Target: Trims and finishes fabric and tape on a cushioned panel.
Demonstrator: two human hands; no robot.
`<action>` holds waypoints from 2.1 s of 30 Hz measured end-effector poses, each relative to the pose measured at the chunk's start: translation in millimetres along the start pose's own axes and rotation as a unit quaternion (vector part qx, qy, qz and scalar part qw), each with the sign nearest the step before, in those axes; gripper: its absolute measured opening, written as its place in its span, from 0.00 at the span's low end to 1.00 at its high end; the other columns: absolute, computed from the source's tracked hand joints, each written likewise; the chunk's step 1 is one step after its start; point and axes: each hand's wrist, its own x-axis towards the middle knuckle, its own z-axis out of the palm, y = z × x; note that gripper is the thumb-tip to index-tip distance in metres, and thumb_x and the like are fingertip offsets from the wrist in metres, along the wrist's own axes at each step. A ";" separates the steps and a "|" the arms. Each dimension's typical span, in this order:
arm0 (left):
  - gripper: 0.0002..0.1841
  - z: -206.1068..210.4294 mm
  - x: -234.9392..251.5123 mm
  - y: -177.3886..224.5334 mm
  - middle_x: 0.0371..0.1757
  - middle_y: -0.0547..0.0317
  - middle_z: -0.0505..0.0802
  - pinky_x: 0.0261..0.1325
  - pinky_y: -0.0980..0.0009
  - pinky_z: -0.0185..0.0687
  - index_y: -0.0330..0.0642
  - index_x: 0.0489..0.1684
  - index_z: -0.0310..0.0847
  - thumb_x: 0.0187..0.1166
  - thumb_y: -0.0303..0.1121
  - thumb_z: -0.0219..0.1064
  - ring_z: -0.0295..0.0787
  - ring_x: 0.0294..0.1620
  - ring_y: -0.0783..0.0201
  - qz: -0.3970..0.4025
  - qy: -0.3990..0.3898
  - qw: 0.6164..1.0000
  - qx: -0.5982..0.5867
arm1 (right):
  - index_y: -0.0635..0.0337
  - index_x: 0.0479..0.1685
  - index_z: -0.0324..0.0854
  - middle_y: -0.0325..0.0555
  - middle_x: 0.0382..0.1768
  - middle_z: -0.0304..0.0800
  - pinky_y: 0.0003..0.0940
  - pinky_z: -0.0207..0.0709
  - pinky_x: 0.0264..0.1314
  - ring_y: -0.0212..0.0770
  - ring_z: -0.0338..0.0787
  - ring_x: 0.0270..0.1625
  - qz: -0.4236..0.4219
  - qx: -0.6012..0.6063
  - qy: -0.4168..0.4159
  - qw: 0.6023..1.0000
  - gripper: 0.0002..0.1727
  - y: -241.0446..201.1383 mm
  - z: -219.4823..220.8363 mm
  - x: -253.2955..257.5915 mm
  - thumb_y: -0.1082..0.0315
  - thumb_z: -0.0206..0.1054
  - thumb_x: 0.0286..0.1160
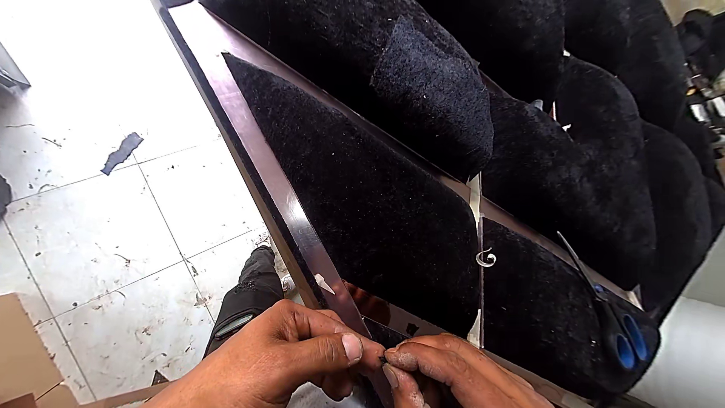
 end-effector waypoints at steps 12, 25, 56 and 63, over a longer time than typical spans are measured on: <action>0.16 -14.6 -23.2 -23.7 0.55 0.49 0.93 0.50 0.60 0.95 0.42 0.61 0.93 0.89 0.38 0.62 0.94 0.43 0.57 0.016 0.062 0.995 0.082 | 0.52 0.36 0.95 0.33 0.35 0.94 0.19 0.82 0.27 0.24 0.88 0.30 0.060 -0.033 0.014 0.998 0.03 15.5 22.2 7.6 0.68 0.76 0.67; 0.13 -30.7 -25.0 -34.8 0.47 0.68 0.96 0.43 0.68 0.93 0.59 0.52 0.97 0.85 0.48 0.67 0.93 0.39 0.68 0.012 0.143 0.955 0.260 | 0.47 0.34 0.95 0.27 0.30 0.91 0.18 0.78 0.23 0.19 0.84 0.26 0.107 -0.152 -0.031 0.982 0.05 21.9 21.8 7.2 0.64 0.73 0.70; 0.11 -27.0 -21.3 -39.8 0.47 0.72 0.96 0.47 0.68 0.94 0.62 0.51 0.97 0.84 0.48 0.68 0.94 0.43 0.70 -0.015 0.122 0.955 0.271 | 0.43 0.32 0.96 0.25 0.27 0.89 0.18 0.76 0.24 0.19 0.83 0.27 0.084 -0.223 -0.029 0.971 0.06 21.1 32.5 9.3 0.61 0.72 0.69; 0.11 -26.6 -20.4 -39.8 0.48 0.71 0.96 0.47 0.69 0.93 0.62 0.51 0.97 0.84 0.47 0.69 0.93 0.43 0.71 -0.013 0.117 0.954 0.274 | 0.43 0.31 0.97 0.26 0.27 0.90 0.20 0.78 0.26 0.21 0.85 0.28 0.073 -0.227 -0.014 0.971 0.06 21.0 36.4 8.3 0.61 0.74 0.69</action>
